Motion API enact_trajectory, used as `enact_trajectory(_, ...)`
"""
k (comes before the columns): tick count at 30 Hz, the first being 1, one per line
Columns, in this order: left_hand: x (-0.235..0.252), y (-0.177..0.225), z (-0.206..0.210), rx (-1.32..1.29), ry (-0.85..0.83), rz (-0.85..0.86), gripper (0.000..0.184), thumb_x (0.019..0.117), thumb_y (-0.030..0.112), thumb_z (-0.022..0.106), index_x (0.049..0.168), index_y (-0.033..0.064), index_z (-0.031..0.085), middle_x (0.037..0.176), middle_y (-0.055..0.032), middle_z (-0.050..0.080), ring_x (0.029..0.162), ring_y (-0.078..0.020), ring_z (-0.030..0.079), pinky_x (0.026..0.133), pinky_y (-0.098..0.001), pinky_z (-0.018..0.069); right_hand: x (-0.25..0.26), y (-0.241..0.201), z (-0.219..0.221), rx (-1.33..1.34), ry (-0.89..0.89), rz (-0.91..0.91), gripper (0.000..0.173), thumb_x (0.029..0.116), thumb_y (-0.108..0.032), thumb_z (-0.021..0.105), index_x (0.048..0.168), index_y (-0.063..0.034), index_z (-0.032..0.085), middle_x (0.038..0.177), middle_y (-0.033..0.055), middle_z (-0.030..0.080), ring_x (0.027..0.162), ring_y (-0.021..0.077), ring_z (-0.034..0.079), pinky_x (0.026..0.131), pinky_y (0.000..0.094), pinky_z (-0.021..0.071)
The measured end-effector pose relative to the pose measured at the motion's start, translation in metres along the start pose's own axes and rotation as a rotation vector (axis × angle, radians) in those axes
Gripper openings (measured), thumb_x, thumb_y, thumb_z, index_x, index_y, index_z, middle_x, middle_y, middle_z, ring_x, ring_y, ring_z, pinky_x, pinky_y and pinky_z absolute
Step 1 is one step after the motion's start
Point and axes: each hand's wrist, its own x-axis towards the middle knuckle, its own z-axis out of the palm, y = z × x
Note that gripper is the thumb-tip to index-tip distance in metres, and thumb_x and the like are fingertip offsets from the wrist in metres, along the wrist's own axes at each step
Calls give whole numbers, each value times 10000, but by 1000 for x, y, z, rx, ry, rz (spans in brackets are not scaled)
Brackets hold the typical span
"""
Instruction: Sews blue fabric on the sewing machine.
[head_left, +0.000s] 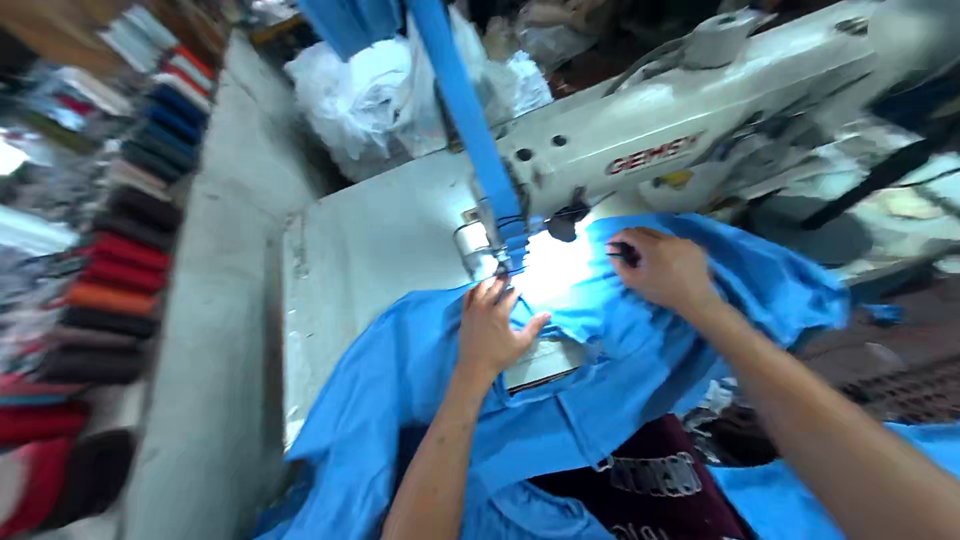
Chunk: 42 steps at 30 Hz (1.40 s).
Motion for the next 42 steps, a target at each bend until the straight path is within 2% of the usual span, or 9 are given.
enact_trajectory(8,-3,8,-1,45,-70,10,583,928,635,608,1273,181,727,1445,-2,609,1387,-226,497,1140,-480,388,-4,-6,-9,58,30,-3,225,985,-208,618,1111,-37,693,1048,258,692,827,518,670,605,717,453)
enact_trajectory(12,-3,12,-7,97,-149,-47,706,938,699,528,1355,149,675,1509,-1,556,1442,-242,437,1180,-487,341,-4,-6,-6,43,52,2,225,965,-249,643,1086,-71,707,1008,197,701,775,444,676,576,661,473)
enact_trajectory(16,-2,11,-8,26,-46,-30,688,964,606,565,1363,52,657,1476,-108,583,1403,-272,509,1175,-473,388,-3,-9,-9,-17,45,41,229,950,-265,660,1069,-74,707,1001,183,708,786,427,689,587,652,492)
enact_trajectory(19,-1,6,-6,37,-14,-35,616,1016,545,496,1391,78,642,1488,-96,576,1412,-251,507,1206,-464,353,-1,-23,-13,-77,-4,123,228,956,-220,651,1112,-60,700,989,212,707,822,451,696,612,652,506)
enact_trajectory(25,0,1,-5,-58,31,-2,424,1059,245,451,1351,21,661,1464,-147,589,1402,-272,526,1226,-476,340,-15,-119,-17,75,-321,106,303,970,-194,584,1225,-83,705,1121,183,715,997,403,701,785,645,536)
enact_trajectory(29,1,0,-9,-114,16,-3,447,926,24,482,1333,-3,664,1458,-162,590,1399,-275,529,1224,-458,341,-25,-147,24,71,-222,-34,404,912,-204,582,1294,-209,713,1067,135,744,832,354,726,625,559,543)
enact_trajectory(33,5,-6,-10,-115,-6,22,475,883,3,497,1326,-4,666,1450,-137,602,1386,-250,542,1217,-453,352,-25,-150,33,-75,-176,-74,463,922,-234,571,1373,-216,676,1005,147,743,743,353,713,560,525,527)
enact_trajectory(37,10,-13,-7,-133,37,66,392,920,31,501,1252,-13,703,1399,-138,640,1356,-249,570,1201,-454,378,-29,-140,45,-63,32,-239,334,824,-176,637,1140,-166,748,788,110,677,570,300,648,433,458,466)
enact_trajectory(42,10,-11,-7,-95,10,40,416,919,44,515,1295,10,691,1414,-118,634,1360,-231,567,1206,-442,370,-23,-149,42,-214,-102,-163,470,895,-205,559,1343,-132,683,834,101,691,617,294,663,477,443,482)
